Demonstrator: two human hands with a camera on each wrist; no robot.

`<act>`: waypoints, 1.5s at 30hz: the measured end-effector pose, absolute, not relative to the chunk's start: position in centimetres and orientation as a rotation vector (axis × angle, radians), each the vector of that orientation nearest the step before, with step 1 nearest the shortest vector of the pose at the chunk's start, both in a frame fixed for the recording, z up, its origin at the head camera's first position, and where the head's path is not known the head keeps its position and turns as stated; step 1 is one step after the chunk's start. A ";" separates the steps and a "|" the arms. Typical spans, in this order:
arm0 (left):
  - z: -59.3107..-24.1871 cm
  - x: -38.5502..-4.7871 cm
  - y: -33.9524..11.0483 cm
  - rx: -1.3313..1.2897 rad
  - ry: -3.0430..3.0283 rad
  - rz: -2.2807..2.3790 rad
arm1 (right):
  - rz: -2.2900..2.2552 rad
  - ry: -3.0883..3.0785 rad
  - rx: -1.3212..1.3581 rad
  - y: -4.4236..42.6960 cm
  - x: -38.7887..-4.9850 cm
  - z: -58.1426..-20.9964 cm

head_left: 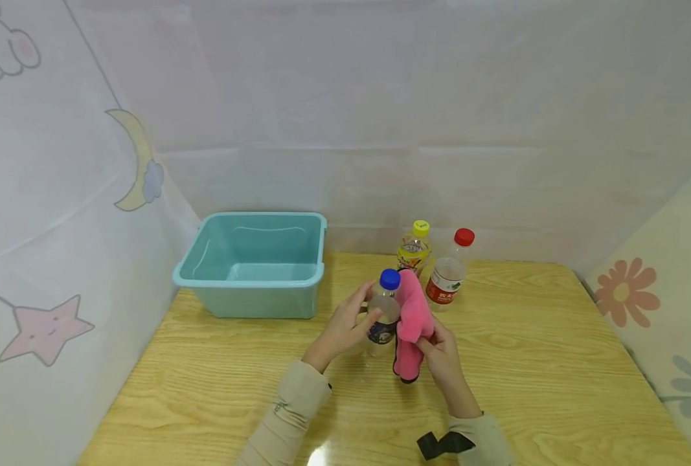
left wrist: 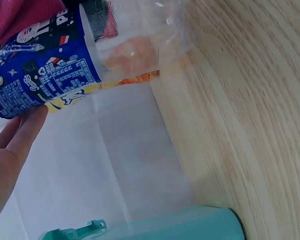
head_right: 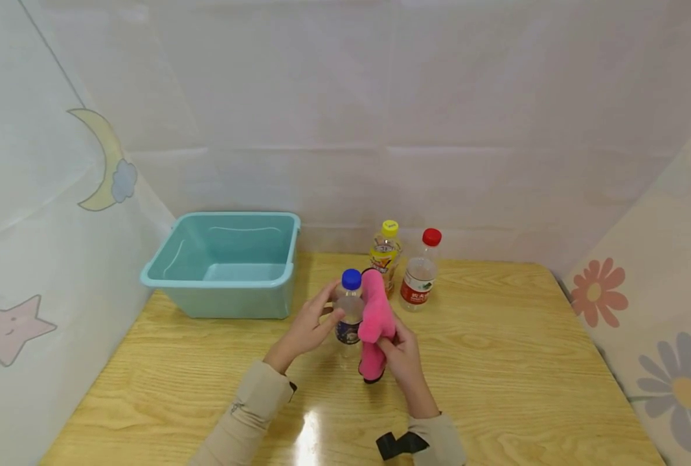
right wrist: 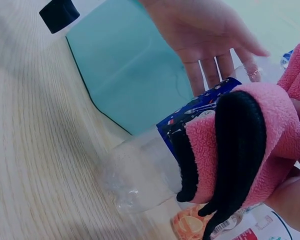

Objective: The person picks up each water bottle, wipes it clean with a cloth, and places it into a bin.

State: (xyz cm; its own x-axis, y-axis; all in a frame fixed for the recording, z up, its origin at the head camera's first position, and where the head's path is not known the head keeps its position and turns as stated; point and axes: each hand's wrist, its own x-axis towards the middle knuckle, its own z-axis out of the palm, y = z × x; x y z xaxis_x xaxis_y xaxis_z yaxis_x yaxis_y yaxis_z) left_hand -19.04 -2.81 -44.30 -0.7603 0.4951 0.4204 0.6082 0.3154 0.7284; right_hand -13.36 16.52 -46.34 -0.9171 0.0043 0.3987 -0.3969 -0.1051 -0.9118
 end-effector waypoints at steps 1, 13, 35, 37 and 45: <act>-44.3 -19.0 -2.8 -1.032 -2.452 -1.451 | 2.101 -1.900 0.433 16.5 -13.4 -46.3; -44.3 -18.7 -2.1 -0.938 -2.440 -1.419 | 2.056 -1.918 0.390 16.2 -13.1 -46.3; -44.7 -18.4 -2.0 -0.865 -2.431 -1.491 | 2.054 -2.140 0.115 15.2 -12.6 -49.2; -44.8 -18.5 -1.9 -0.857 -2.425 -1.487 | 2.060 -2.147 0.101 15.1 -12.6 -49.4; -44.9 -18.6 -1.9 -0.852 -2.414 -1.530 | 2.067 -2.166 0.051 15.3 -12.6 -49.5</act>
State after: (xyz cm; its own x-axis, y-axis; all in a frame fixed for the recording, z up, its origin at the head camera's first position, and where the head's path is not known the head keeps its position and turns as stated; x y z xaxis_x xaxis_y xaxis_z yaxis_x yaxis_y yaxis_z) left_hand -18.56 -1.91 -44.88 -0.8250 0.3786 0.4195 0.5411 0.3150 0.7798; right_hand -12.57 15.27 -49.47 -0.9887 0.0762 0.1293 -0.1256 0.0514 -0.9907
